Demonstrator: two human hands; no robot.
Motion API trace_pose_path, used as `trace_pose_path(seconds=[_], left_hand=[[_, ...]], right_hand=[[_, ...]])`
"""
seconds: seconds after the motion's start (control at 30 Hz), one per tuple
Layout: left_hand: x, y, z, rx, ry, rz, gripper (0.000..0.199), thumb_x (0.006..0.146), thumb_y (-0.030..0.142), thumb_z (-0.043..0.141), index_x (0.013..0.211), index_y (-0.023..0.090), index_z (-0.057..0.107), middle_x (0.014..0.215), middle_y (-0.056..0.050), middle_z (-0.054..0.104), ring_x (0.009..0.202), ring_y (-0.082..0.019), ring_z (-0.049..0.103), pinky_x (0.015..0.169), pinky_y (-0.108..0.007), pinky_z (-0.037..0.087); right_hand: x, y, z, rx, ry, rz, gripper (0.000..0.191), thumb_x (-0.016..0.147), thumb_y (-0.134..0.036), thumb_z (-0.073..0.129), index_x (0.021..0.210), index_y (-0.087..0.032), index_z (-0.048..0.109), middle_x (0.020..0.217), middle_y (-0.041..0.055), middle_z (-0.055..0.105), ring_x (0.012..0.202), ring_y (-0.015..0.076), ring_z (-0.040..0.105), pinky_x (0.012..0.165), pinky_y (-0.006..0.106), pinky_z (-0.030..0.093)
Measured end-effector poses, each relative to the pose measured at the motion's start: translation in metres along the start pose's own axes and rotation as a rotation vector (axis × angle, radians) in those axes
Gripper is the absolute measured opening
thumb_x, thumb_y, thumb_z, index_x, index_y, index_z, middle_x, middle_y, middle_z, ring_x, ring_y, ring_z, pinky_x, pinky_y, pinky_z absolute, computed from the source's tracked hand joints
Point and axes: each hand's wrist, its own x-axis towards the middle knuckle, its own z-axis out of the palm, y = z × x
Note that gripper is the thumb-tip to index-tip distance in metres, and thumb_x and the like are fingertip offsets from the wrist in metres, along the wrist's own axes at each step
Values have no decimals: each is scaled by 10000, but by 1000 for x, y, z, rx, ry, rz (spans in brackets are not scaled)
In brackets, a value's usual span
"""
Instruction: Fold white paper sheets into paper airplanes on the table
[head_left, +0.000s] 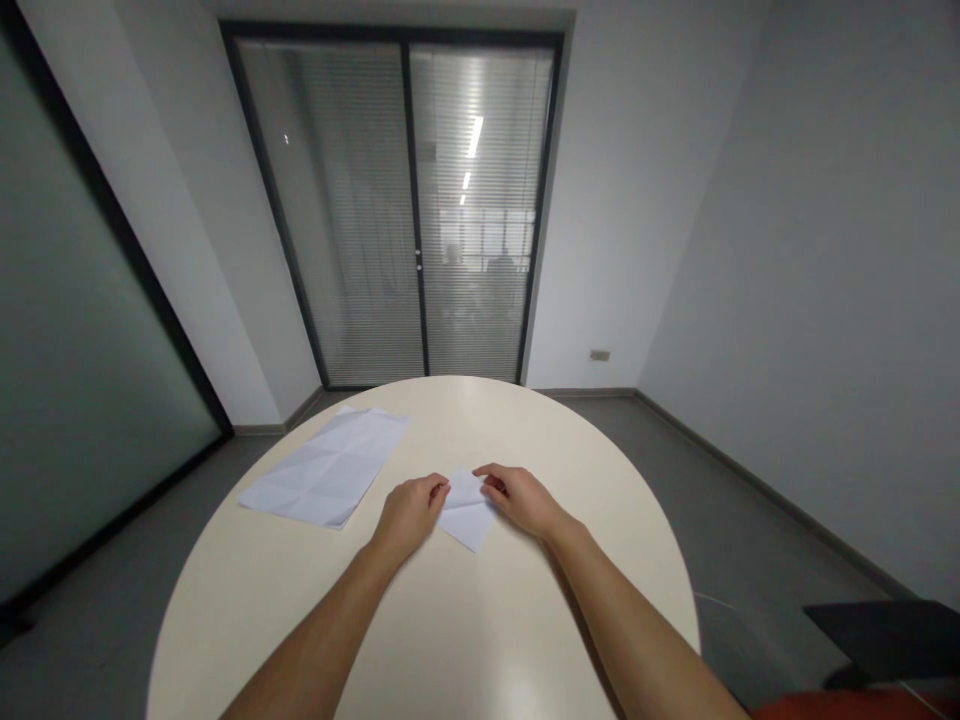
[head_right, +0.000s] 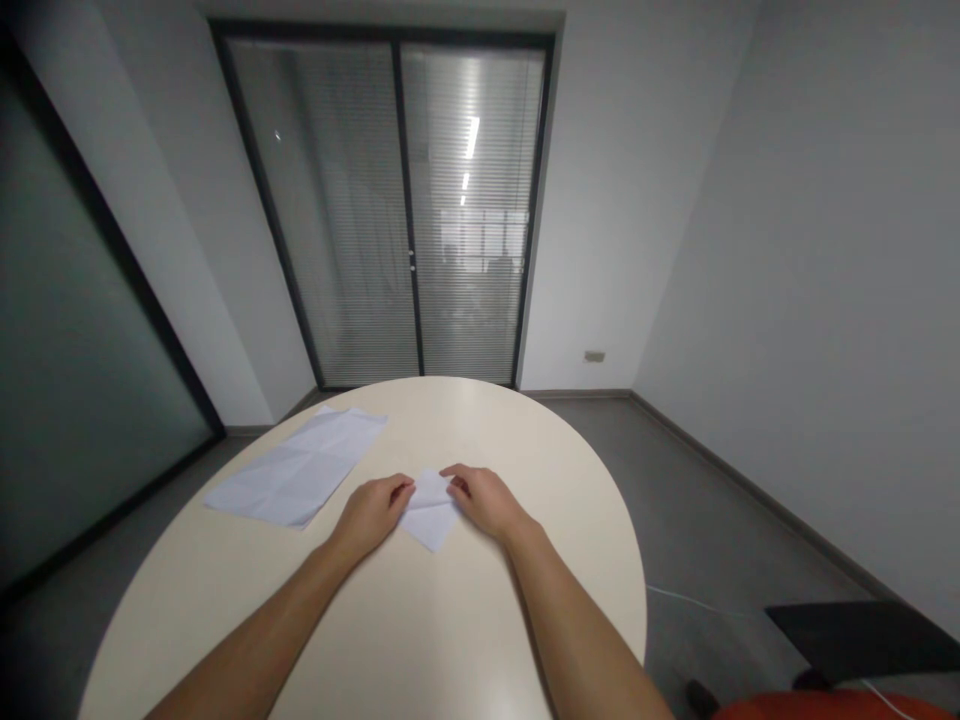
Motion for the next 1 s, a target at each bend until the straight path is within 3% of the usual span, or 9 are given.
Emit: trace_pose_path(seconds=[0.4, 0.6, 1.0], left_hand=[[-1, -5, 7, 47, 4, -15, 266, 975, 291, 484, 1137, 244, 690, 1062, -46, 760, 958, -205, 691, 801, -275, 465], [-2, -8, 9, 80, 11, 42, 280, 956, 254, 496, 1176, 234, 668, 1112, -60, 723, 1057, -228, 628, 892, -313, 467], [-1, -12, 13, 57, 47, 123, 286, 913, 150, 548, 1181, 205, 632, 1150, -61, 675, 1101, -216, 580, 983, -335, 454]], right_hand=[[1, 6, 3, -36, -1, 10, 303, 897, -202, 563, 1175, -215, 683, 971, 57, 747, 841, 184, 668, 777, 281, 474], [2, 7, 4, -74, 9, 2, 353, 877, -167, 569, 1204, -203, 697, 1149, 84, 727, 945, 202, 667, 874, 304, 485], [2, 10, 6, -119, 3, -70, 374, 849, -81, 557, 1158, -214, 722, 1151, 81, 692, 1017, 194, 642, 914, 298, 484]])
